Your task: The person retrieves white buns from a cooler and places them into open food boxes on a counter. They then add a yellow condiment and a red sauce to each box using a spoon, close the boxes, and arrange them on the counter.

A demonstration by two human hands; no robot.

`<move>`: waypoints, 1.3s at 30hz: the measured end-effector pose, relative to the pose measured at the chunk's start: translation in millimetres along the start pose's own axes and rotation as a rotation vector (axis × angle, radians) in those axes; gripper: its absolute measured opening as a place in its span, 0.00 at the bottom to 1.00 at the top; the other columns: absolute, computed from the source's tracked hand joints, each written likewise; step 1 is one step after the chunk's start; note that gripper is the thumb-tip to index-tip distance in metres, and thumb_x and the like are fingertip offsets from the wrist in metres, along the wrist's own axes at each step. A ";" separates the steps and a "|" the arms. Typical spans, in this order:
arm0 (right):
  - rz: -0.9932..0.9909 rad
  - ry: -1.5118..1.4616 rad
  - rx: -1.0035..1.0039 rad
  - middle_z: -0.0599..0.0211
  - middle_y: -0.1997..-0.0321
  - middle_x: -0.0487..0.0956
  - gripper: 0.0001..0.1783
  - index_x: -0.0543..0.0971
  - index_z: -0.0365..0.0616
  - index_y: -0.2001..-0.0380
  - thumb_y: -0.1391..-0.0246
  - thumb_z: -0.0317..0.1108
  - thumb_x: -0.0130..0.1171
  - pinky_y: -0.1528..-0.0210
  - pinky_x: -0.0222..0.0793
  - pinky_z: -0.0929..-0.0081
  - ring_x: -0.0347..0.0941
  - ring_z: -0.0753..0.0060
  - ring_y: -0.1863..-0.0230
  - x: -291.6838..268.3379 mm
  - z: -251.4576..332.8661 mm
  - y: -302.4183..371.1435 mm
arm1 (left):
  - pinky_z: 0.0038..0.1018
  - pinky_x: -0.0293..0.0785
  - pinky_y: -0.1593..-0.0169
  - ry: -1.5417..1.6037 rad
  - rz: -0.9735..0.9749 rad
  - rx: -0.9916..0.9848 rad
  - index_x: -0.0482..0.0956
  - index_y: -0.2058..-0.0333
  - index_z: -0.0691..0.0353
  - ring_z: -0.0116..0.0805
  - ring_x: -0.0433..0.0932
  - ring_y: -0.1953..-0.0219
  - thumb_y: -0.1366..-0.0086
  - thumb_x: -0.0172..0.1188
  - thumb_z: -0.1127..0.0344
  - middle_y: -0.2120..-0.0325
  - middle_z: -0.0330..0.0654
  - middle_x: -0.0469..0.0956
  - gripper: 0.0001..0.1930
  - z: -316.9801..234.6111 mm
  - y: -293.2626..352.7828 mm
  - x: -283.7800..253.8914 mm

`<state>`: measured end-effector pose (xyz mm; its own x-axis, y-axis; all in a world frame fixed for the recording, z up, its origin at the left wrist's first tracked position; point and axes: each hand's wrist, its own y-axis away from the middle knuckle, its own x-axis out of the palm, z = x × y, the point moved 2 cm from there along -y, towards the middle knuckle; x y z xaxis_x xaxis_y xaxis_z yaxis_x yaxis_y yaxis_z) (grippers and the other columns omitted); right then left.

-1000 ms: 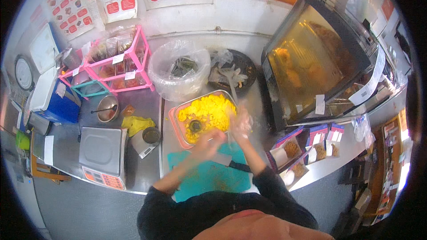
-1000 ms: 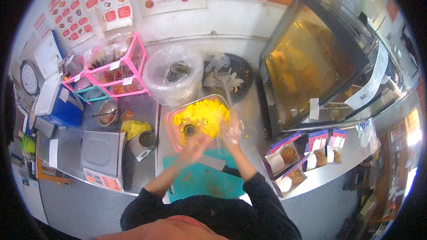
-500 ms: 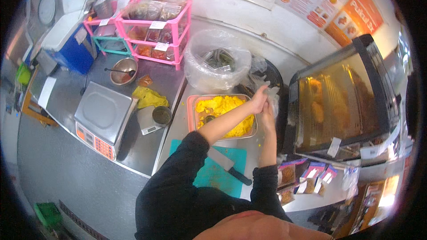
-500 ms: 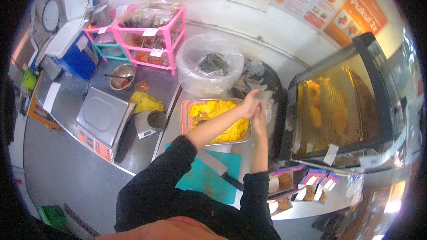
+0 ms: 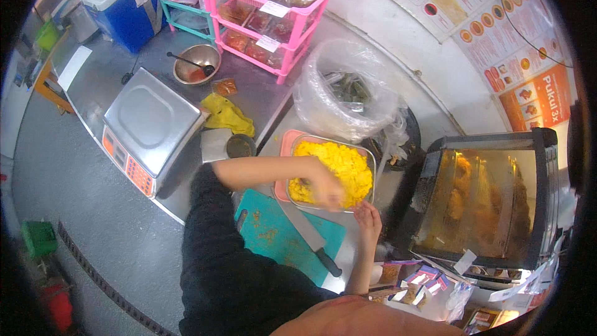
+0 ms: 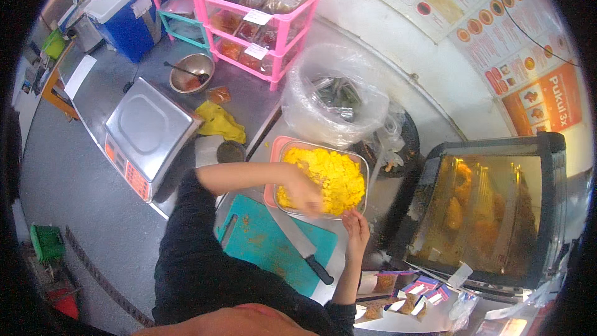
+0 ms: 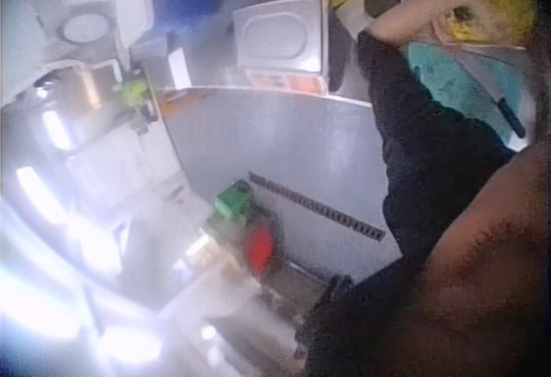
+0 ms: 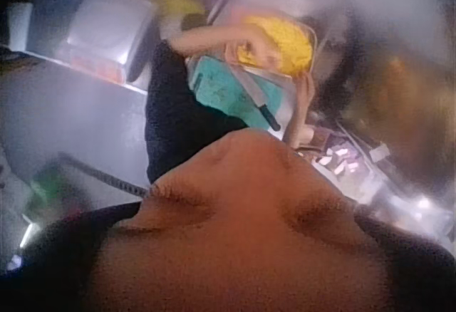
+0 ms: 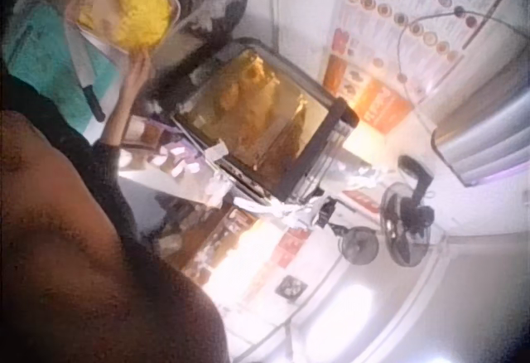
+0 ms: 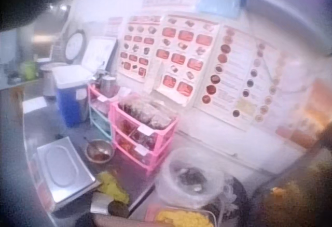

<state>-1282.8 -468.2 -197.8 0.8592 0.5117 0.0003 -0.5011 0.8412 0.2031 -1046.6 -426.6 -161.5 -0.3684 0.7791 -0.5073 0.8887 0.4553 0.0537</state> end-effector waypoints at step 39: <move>0.188 0.114 -0.380 0.62 0.54 0.73 0.20 0.66 0.37 0.51 0.46 0.29 0.55 0.45 0.63 0.70 0.70 0.67 0.51 189.0 26.5 3.1 | 0.35 0.70 0.70 -0.221 -0.868 -0.606 0.79 0.73 0.48 0.42 0.77 0.73 0.50 0.59 0.61 0.76 0.38 0.78 0.05 -49.7 164.2 43.9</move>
<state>-1119.3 -373.5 -171.1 0.7432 0.6601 -0.1098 -0.6685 0.7252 -0.1650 -930.4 -296.2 -132.3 -0.6960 0.0204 -0.7178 0.0428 0.9990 -0.0130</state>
